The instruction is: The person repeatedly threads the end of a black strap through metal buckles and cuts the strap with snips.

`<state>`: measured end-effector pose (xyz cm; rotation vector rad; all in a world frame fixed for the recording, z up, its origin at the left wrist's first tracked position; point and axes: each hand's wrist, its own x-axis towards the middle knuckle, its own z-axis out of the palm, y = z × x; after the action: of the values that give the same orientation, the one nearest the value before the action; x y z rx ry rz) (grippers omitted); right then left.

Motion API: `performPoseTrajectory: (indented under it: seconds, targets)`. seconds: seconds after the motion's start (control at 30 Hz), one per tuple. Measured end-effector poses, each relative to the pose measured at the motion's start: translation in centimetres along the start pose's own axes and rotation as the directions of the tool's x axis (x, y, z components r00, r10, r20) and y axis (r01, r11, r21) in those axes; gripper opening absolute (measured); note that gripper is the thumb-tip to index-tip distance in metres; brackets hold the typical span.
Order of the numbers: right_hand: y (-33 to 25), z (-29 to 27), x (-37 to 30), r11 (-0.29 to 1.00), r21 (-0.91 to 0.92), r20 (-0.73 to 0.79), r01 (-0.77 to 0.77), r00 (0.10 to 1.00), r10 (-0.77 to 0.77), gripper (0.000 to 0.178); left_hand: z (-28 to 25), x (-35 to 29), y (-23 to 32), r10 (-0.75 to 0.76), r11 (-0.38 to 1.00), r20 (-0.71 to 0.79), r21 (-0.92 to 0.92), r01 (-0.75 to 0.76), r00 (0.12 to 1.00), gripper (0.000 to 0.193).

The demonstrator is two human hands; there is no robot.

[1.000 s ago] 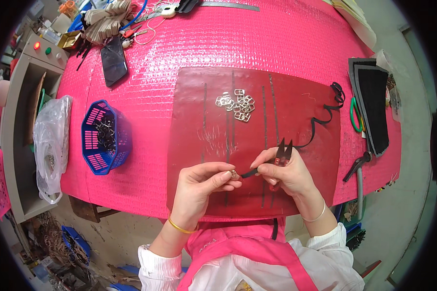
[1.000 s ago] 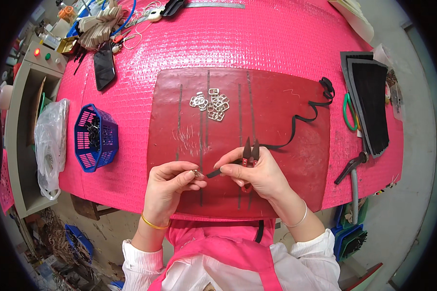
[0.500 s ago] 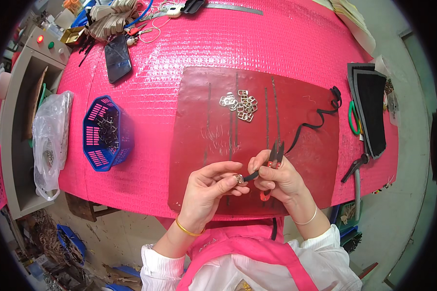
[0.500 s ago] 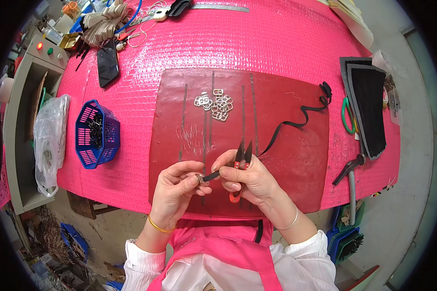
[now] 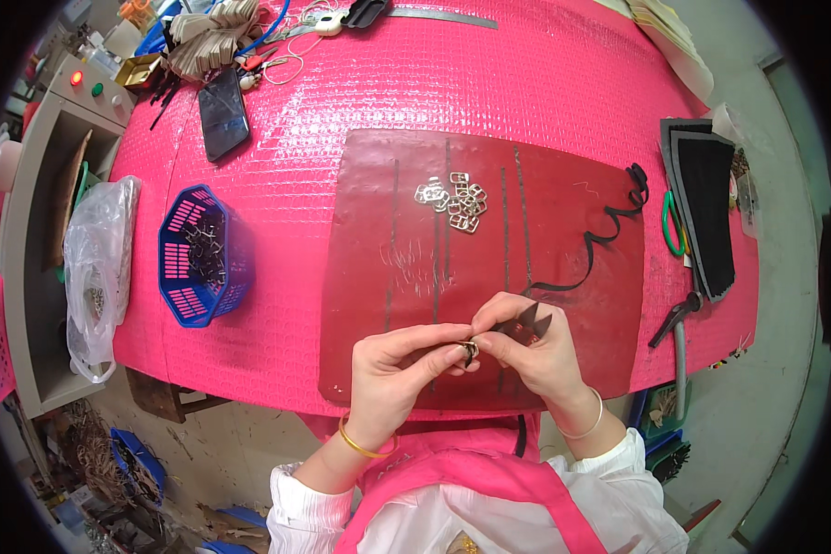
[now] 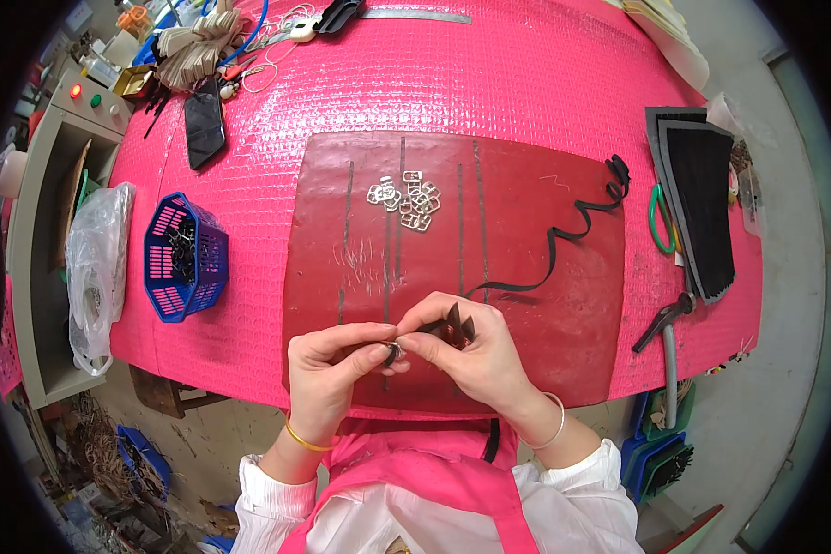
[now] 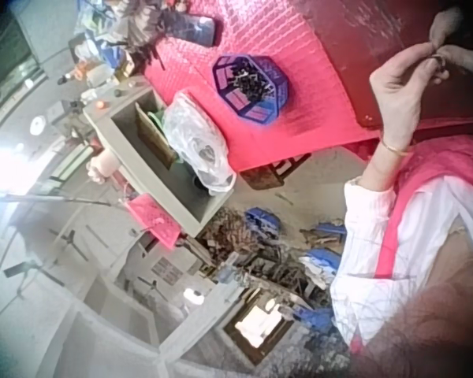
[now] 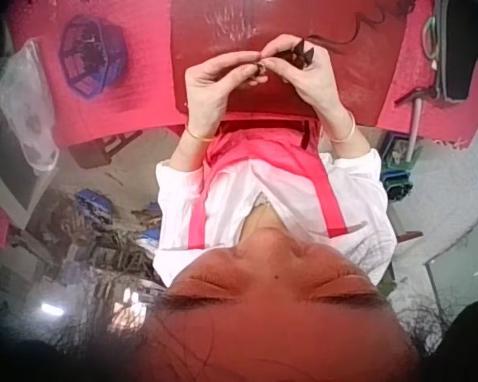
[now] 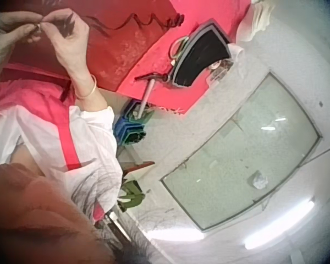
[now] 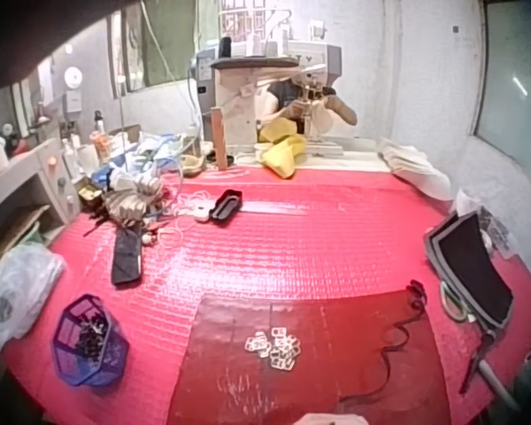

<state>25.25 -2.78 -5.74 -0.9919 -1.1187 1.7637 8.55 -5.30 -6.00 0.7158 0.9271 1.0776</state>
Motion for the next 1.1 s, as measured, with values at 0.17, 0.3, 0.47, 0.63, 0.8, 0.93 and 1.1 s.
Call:
performPoseTrajectory:
  seconds: [0.17, 0.3, 0.47, 0.63, 0.8, 0.93, 1.1]
  targets:
    - [-0.1, -0.3, -0.3, 0.99, -0.112, -0.012, 0.087, 0.996, -0.089, 0.01, 0.5, 0.1, 0.2, 0.116, 0.981, 0.003, 0.154, -0.115, 0.993, 0.014]
    - [-0.3, 0.8, -0.9, 0.873, -0.38, -0.282, 0.306, 0.86, -0.425, 0.018, 1.2, 0.3, -0.2, 0.175, 0.956, -0.1, 0.254, -0.145, 0.979, 0.01]
    - [-0.5, 0.7, -0.9, 0.842, -0.496, -0.071, 0.212, 0.957, -0.283, 0.01, 1.6, 0.1, -0.2, 0.164, 0.964, -0.118, 0.229, -0.134, 0.979, 0.009]
    - [0.2, 0.5, -1.2, 0.893, -0.402, -0.134, 0.2, 0.953, -0.273, 0.008, 1.9, 0.2, -0.8, 0.13, 0.988, -0.102, 0.099, -0.12, 0.986, 0.012]
    - [-0.7, 0.4, -1.4, 0.952, -0.301, -0.191, 0.056, 0.975, -0.118, 0.008, 1.9, 0.1, -1.2, 0.112, 0.993, -0.106, -0.03, -0.115, 0.988, 0.014]
    - [-1.0, 0.2, -1.2, 0.876, -0.464, -0.141, 0.128, 0.966, -0.216, 0.007, 1.6, 0.7, -1.0, 0.336, 0.885, -0.003, 0.343, -0.314, 0.942, 0.02]
    - [-2.8, -1.0, -1.1, 0.696, -0.644, 0.148, 0.316, 0.945, -0.293, 0.007, 0.6, 3.4, 2.3, 0.341, 0.622, 0.562, 0.466, -0.629, 0.753, 0.026]
